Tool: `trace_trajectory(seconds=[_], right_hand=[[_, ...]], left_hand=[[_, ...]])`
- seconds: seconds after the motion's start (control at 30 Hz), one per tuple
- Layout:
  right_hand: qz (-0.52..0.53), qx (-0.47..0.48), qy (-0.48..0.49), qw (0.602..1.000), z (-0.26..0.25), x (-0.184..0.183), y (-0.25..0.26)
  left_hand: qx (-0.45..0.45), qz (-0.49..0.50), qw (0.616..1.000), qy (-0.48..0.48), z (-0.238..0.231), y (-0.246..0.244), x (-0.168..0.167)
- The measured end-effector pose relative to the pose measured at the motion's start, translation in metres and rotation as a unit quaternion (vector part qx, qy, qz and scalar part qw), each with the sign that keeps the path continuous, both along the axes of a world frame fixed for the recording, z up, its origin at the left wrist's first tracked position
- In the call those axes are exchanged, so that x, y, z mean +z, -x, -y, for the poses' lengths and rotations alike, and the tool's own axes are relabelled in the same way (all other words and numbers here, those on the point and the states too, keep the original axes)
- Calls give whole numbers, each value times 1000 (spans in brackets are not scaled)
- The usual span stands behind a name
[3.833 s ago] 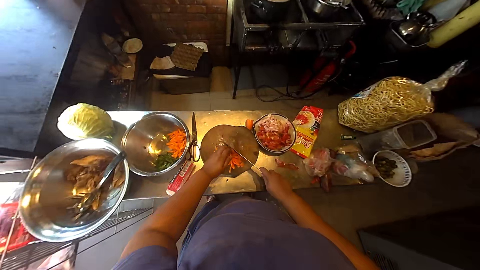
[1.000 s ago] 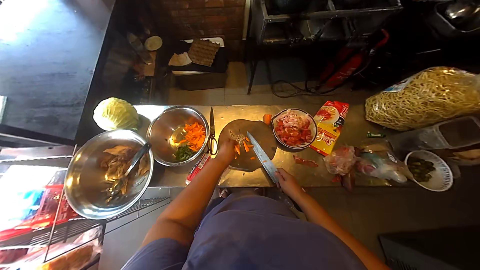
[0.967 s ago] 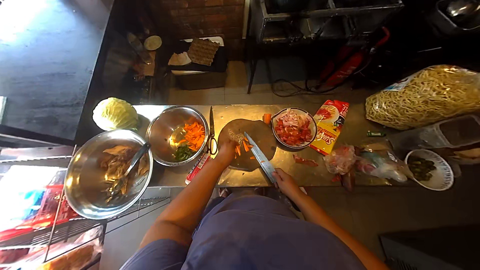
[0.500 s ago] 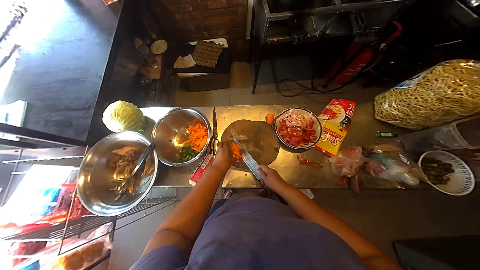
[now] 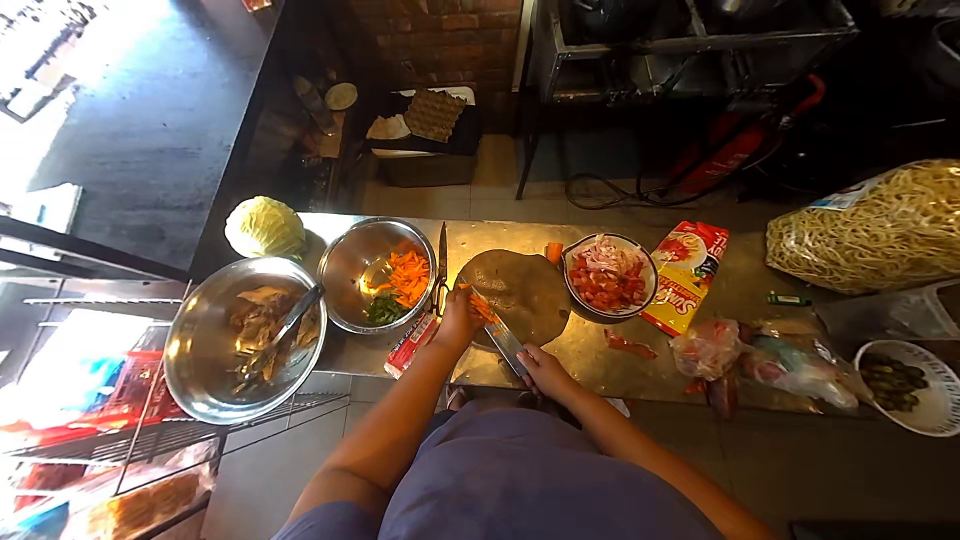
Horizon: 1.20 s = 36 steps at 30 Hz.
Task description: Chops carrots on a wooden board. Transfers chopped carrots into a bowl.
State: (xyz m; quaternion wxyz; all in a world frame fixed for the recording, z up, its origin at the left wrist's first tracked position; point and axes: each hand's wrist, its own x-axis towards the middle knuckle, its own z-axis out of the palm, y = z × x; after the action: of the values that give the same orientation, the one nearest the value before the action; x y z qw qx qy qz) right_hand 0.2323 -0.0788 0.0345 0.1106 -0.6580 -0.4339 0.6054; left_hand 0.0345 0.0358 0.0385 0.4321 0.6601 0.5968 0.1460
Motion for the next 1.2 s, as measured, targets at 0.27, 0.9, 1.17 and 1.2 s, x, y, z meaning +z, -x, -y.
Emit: trace_trajectory(seconds=[0.27,0.9,1.17,1.2], right_hand=[[28,73,-63,995,-44,89,24],[-82,67,65,992,-65,132,49],[-55,35,-3,998,3,126,-49],[-56,18,-16,998,11,120,-61]], left_hand=[[77,74,986,-129,-13,36,62],[194,-34,978,-64,-67,101,39],[55,-137,976,-160,-52,56,81],[16,-130,980,-149,-43,39,83]])
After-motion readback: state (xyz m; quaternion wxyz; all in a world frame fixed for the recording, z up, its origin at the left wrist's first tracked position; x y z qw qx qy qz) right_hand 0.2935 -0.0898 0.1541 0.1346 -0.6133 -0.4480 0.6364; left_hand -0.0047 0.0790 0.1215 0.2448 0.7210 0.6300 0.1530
